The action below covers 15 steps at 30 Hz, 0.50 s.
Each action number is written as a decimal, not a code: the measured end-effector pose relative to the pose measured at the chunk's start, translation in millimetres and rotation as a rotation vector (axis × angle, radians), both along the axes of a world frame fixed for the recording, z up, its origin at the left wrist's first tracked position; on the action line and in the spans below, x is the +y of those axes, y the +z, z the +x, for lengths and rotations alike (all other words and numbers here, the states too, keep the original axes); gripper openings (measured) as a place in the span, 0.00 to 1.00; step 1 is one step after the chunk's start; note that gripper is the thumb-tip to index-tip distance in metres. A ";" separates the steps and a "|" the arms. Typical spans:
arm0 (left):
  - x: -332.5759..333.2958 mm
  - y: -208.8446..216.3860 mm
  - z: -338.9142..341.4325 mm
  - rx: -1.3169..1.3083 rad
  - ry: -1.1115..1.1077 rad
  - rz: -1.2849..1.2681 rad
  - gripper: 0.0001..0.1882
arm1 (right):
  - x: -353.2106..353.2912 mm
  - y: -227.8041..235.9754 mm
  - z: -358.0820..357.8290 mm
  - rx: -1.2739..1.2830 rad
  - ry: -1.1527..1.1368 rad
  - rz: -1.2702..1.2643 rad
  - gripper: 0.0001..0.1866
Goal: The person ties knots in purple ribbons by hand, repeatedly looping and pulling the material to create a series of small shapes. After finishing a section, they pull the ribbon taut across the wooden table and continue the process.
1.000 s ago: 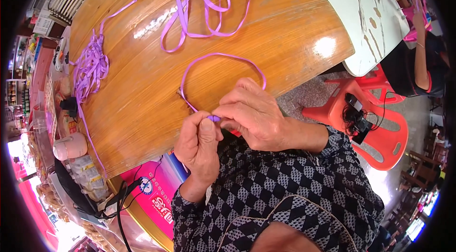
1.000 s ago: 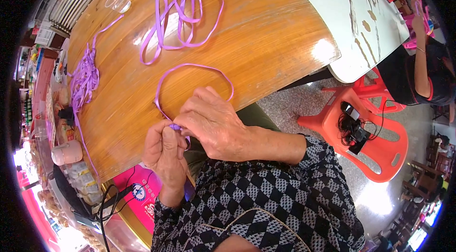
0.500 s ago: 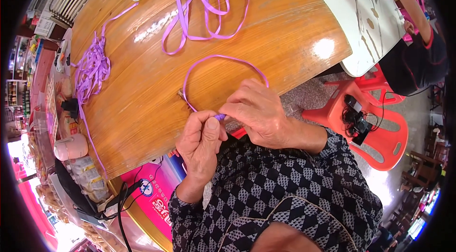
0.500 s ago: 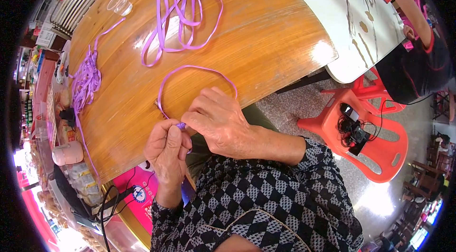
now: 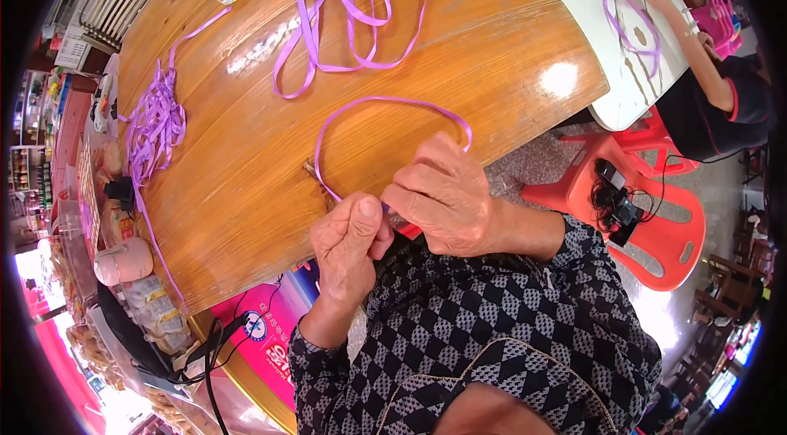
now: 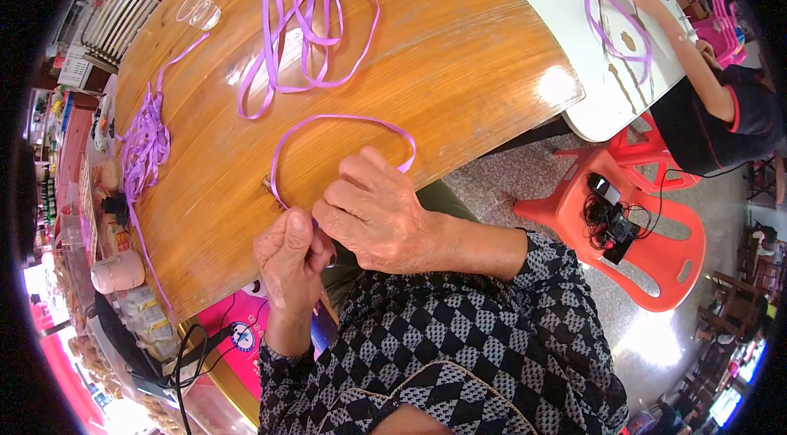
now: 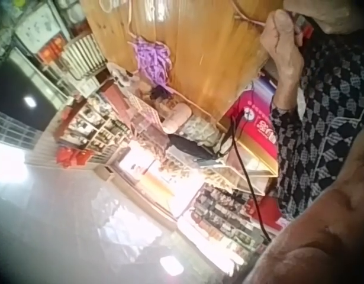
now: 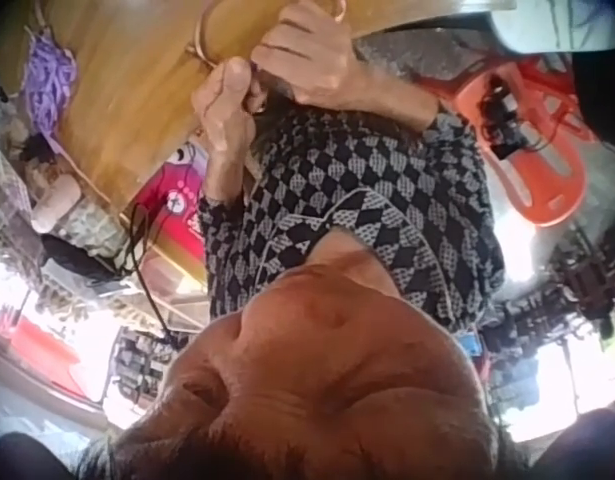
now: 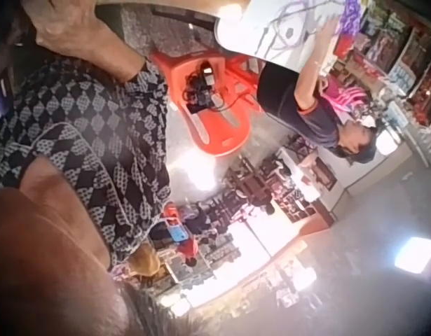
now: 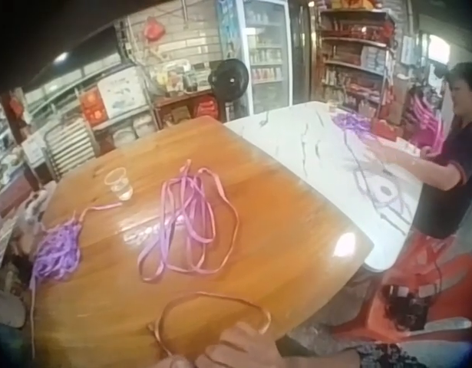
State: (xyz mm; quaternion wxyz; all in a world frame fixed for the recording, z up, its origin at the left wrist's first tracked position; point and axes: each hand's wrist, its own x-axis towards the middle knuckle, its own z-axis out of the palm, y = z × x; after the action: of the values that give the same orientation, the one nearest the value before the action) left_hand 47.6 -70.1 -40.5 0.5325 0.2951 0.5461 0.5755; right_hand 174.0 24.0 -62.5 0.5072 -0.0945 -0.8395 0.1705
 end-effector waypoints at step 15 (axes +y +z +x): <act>21.3 -6.8 12.8 0.106 0.023 0.006 0.20 | 11.0 -9.6 -1.2 0.037 0.010 -0.004 0.16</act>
State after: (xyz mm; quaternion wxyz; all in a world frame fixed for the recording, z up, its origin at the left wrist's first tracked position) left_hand 60.4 -48.8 -47.3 0.4954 0.3203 0.5752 0.5667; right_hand 172.8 35.0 -72.1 0.5215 -0.0882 -0.8301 0.1766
